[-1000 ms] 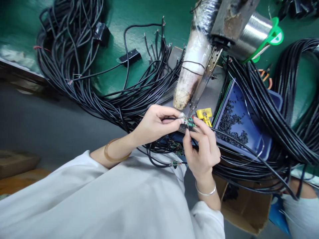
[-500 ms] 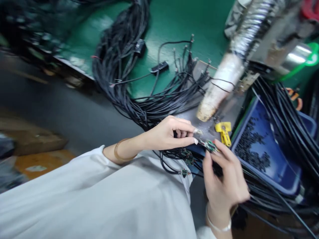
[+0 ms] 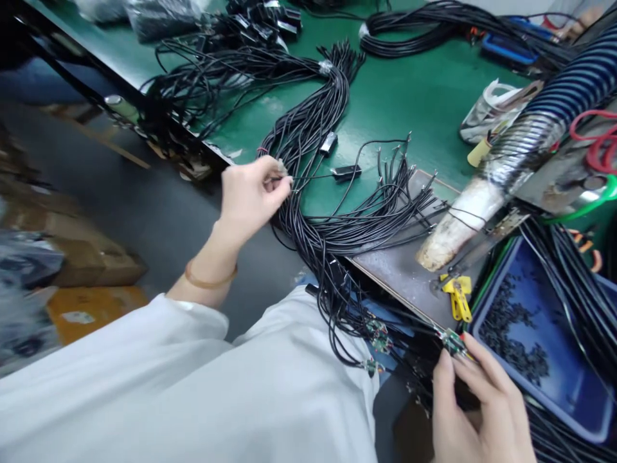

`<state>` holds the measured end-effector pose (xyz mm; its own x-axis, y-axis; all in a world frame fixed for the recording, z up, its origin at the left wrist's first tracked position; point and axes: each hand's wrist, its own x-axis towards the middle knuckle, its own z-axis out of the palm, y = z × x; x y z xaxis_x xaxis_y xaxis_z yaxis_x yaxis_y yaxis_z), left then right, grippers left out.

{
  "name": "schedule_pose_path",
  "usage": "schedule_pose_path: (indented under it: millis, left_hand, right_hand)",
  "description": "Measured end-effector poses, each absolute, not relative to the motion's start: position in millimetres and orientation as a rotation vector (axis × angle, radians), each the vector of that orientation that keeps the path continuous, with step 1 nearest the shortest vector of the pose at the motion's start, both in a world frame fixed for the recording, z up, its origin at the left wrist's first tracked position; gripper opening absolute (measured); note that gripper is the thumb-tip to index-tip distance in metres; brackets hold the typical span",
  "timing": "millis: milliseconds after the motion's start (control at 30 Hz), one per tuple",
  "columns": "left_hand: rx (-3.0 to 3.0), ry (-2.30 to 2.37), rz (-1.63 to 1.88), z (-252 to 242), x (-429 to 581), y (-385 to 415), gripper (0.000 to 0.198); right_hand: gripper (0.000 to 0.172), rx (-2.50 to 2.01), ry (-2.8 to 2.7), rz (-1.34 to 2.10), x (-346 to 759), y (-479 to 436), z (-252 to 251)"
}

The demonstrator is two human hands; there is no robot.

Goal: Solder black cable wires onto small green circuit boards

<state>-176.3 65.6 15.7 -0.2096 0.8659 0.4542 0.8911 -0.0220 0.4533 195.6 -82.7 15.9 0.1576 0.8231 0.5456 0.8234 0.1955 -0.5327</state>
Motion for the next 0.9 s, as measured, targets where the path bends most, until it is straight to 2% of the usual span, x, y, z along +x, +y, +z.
schedule_pose_path:
  millis: [133, 233, 333, 400, 467, 600, 700, 900]
  left_hand:
    - [-1.859, -1.821, -2.054, 40, -183, 64, 0.005]
    - [-2.009, -1.508, -2.482, 58, -171, 56, 0.009]
    - [-2.189, -1.314, -2.412, 68, -139, 44, 0.017]
    - [-2.378, -1.265, -2.115, 66, -111, 36, 0.018]
    - [-2.744, -1.176, -1.925, 58, -83, 31, 0.012]
    - [-3.370, -1.145, -1.750, 31, -40, 25, 0.017]
    - [-3.477, -1.342, -1.813, 16, -19, 22, 0.020]
    - [-3.526, -1.787, -2.184, 3, -1, 19, 0.019]
  right_hand:
    - [0.017, -1.474, -1.645, -0.232, 200, -77, 14]
    - [0.018, -1.387, -1.634, -0.314, 199, -69, 12]
    - [0.017, -1.343, -1.590, -0.266, 186, -64, 19]
    - [0.017, -1.312, -1.507, -0.186, 172, -62, 27]
    - [0.017, -1.319, -1.411, -0.067, 162, -62, 32]
    - [0.012, -1.391, -1.411, 0.076, 157, -60, 32]
    - [0.010, -1.445, -1.457, 0.132, 165, -60, 25]
    - [0.012, -1.485, -1.526, 0.146, 174, -58, 16]
